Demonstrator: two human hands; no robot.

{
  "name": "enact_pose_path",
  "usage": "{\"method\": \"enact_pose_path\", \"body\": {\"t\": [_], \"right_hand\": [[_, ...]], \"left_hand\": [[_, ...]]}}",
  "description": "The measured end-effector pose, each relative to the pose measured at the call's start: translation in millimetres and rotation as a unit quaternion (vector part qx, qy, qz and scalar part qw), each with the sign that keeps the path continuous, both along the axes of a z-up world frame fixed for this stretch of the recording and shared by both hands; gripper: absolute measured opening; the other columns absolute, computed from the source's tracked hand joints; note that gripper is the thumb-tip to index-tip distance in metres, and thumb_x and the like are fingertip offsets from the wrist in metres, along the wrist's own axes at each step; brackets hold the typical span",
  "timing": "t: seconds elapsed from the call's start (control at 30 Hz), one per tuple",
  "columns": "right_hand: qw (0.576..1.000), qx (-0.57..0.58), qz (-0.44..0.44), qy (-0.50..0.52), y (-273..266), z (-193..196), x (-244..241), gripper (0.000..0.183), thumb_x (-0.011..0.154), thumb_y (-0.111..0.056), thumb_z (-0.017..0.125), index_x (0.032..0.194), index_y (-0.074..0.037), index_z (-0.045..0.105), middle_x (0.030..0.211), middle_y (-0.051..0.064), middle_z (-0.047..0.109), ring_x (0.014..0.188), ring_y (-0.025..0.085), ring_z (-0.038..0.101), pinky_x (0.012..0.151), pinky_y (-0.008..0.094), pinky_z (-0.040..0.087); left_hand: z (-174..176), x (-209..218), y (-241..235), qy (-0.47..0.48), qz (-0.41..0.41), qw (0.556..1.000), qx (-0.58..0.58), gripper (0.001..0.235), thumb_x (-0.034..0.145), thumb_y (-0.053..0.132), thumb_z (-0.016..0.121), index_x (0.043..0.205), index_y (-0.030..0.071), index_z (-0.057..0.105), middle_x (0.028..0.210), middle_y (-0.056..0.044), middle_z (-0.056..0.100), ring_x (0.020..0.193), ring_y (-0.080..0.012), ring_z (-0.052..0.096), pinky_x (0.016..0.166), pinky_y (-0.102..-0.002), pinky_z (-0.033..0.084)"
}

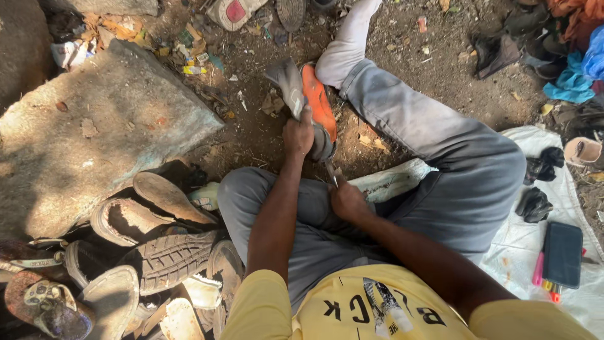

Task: The person sits on the ground and uses a knife to scrape and clean the soles and sides of several worn shoes. They handle multiple shoes one at a time, turning them over to access different areas, and place them back into a pile after treatment.

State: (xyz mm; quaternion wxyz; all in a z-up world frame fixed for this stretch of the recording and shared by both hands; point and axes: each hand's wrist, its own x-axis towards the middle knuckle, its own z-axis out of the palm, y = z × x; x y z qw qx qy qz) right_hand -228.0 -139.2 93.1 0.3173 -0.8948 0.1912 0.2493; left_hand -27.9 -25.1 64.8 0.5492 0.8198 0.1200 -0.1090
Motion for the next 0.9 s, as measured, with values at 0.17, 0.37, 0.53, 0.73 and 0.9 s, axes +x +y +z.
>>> {"method": "enact_pose_path", "body": {"t": [0.17, 0.37, 0.53, 0.73, 0.9], "right_hand": [[0.992, 0.026, -0.007, -0.125, 1.7, -24.6, 3.7, 0.041, 0.101, -0.027, 0.057, 0.127, 0.004, 0.053, 0.091, 0.034, 0.068, 0.086, 0.055, 0.066, 0.075, 0.061, 0.053], [0.991, 0.09, 0.054, -0.081, 0.5, 25.7, -49.7, 0.032, 0.099, -0.031, 0.06, 0.115, -0.003, 0.064, 0.095, 0.031, 0.07, 0.09, 0.051, 0.068, 0.077, 0.059, 0.054], [0.978, 0.014, 0.2, -0.06, -38.4, 62.8, -35.7, 0.04, 0.091, -0.035, 0.066, 0.119, -0.006, 0.064, 0.093, 0.026, 0.072, 0.085, 0.046, 0.071, 0.072, 0.055, 0.056], [0.99, 0.039, -0.092, -0.097, -76.6, 65.3, 57.4, 0.049, 0.089, -0.045, 0.076, 0.11, -0.002, 0.071, 0.083, 0.021, 0.074, 0.075, 0.032, 0.074, 0.07, 0.045, 0.057], [0.986, -0.016, -0.095, -0.139, -14.7, 42.1, 118.7, 0.045, 0.09, -0.04, 0.079, 0.105, 0.002, 0.067, 0.081, 0.019, 0.071, 0.075, 0.032, 0.071, 0.068, 0.042, 0.056]], "left_hand": [[8.7, 0.3, -2.0, 0.023, -0.013, 0.999, -0.022, 0.079, 0.092, 0.069, 0.048, 0.092, -0.007, 0.072, 0.085, -0.031, 0.07, 0.083, -0.047, 0.069, 0.076, -0.057, 0.049], [-42.5, 8.4, 2.5, 0.023, 0.024, 0.996, -0.085, 0.07, 0.091, 0.061, 0.061, 0.086, -0.008, 0.07, 0.077, -0.025, 0.071, 0.074, -0.0369, 0.07, 0.072, -0.052, 0.05], [-85.2, 17.5, 32.8, 0.062, 0.127, 0.974, -0.179, 0.043, 0.078, 0.032, 0.082, 0.093, -0.008, 0.075, 0.088, -0.018, 0.073, 0.075, -0.027, 0.068, 0.071, -0.049, 0.051], [-77.9, 28.3, 42.7, 0.049, 0.16, 0.985, -0.031, 0.047, 0.074, 0.024, 0.084, 0.103, -0.011, 0.071, 0.095, -0.022, 0.075, 0.088, -0.0339, 0.074, 0.079, -0.045, 0.055], [-43.4, 17.7, 51.0, 0.022, 0.144, 0.988, -0.048, 0.088, 0.074, 0.025, 0.088, 0.144, -0.005, 0.045, 0.13, -0.026, 0.059, 0.113, -0.0444, 0.061, 0.088, -0.05, 0.053]]}}
